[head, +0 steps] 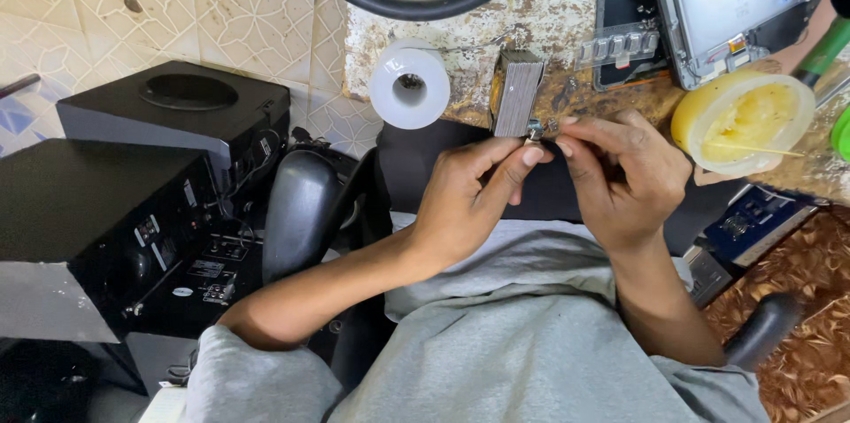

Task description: The person sits with legs crossed and uses a wooden stick to scrape and clean a small electronic component held in their hands. They rotate the component to access different sides and continue scraping with the stick.

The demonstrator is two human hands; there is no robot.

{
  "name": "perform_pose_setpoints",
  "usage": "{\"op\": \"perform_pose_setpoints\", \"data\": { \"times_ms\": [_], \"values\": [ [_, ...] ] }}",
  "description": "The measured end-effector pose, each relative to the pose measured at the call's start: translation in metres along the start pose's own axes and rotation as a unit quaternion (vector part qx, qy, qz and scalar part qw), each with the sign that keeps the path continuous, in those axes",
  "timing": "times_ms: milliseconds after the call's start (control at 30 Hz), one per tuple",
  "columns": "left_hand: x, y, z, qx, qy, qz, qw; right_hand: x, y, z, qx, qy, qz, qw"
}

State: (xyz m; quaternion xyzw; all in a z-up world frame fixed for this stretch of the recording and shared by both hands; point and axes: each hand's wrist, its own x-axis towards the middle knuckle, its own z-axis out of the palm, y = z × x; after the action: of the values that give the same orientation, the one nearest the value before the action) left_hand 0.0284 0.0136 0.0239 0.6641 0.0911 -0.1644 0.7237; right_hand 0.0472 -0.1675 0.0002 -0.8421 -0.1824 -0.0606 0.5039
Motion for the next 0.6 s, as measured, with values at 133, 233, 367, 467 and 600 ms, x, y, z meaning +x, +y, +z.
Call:
{"op": "perform_pose_setpoints", "data": {
  "times_ms": [133, 233, 367, 467, 600],
  "values": [
    [-0.004, -0.013, 0.003, -0.004, 0.006, 0.001, 1.000, -0.002, 0.002, -0.001, 0.016, 0.000, -0.004, 1.000],
    [-0.007, -0.020, 0.006, -0.015, 0.008, -0.004, 1.000, -0.003, 0.002, -0.002, 0.003, -0.006, -0.010, 1.000],
    [-0.010, -0.019, 0.007, -0.022, 0.012, -0.023, 0.999, -0.001, -0.001, 0.000, 0.009, 0.000, -0.007, 1.000],
    [-0.011, -0.021, 0.008, -0.024, 0.013, -0.039, 0.999, -0.004, 0.001, 0.000, 0.008, 0.000, -0.004, 1.000],
    [-0.012, -0.024, 0.008, -0.024, 0.011, -0.046, 0.999, -0.004, 0.001, 0.000, 0.006, 0.001, -0.006, 1.000]
  ]
}}
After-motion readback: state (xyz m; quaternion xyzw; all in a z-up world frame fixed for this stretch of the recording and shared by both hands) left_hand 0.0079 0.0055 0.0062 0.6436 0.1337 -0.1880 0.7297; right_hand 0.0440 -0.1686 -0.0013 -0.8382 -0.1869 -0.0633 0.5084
